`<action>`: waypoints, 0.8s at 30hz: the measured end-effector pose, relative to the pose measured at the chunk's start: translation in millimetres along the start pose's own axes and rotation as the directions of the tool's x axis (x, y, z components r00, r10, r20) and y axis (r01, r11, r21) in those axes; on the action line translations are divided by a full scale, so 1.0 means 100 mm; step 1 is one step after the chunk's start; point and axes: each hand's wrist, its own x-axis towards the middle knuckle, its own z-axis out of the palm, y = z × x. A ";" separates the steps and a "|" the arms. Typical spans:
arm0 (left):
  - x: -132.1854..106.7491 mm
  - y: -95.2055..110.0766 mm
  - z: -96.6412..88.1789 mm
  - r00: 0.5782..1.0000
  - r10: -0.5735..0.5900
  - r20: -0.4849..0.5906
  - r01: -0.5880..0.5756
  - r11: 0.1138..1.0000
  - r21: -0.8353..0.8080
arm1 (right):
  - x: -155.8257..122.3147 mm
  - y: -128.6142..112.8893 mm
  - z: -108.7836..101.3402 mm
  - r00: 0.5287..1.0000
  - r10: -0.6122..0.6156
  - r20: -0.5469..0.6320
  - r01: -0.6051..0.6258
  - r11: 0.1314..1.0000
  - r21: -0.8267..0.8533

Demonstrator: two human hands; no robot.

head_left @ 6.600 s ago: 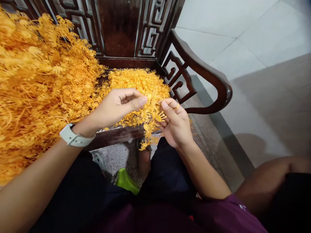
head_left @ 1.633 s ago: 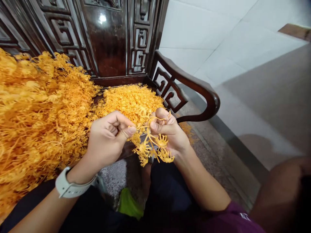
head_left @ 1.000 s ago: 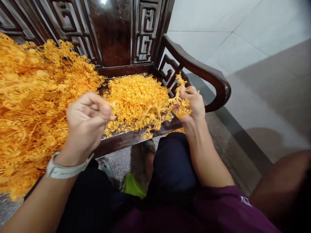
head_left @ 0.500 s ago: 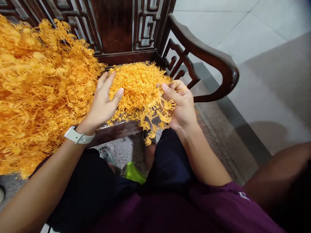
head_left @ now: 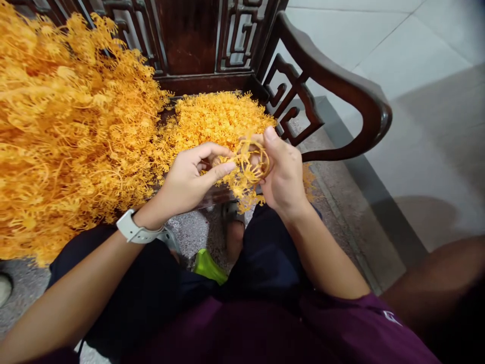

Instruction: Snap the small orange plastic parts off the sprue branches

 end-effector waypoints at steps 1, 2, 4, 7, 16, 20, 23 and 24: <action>0.00 -0.01 -0.01 0.999 0.029 -0.016 -0.029 1.000 0.011 | -0.01 -0.01 0.00 0.999 -0.009 0.043 0.011 0.999 -0.033; 0.00 -0.02 -0.03 0.998 0.052 -0.023 -0.052 0.998 0.019 | -0.03 -0.02 0.01 0.996 -0.018 0.083 0.023 0.998 -0.062; -0.01 -0.01 -0.04 0.997 0.068 -0.036 -0.067 0.998 0.012 | -0.05 -0.03 0.02 0.989 -0.033 0.141 0.048 0.994 -0.100; -0.03 0.03 -0.05 0.998 0.016 -0.067 -0.016 1.000 0.000 | -0.07 -0.05 0.05 0.983 -0.051 0.178 0.072 0.991 -0.112; 0.08 -0.02 -0.23 0.961 -0.062 -0.271 0.042 0.996 -0.080 | 0.02 -0.04 -0.07 0.988 -0.154 -0.012 0.153 0.987 -0.038; 0.26 -0.32 -0.77 0.905 -0.173 -0.388 0.134 0.983 -0.125 | 0.18 -0.04 -0.35 0.942 -0.251 -0.222 0.250 0.968 -0.035; 0.33 -0.49 -1.00 0.925 -0.045 -0.376 0.070 0.996 0.052 | 0.20 -0.04 -0.40 0.968 -0.153 -0.199 0.152 0.988 -0.017; 0.35 -0.53 -1.02 0.935 0.028 -0.353 0.022 0.990 0.138 | 0.19 -0.04 -0.38 0.977 -0.124 -0.173 0.124 0.992 -0.009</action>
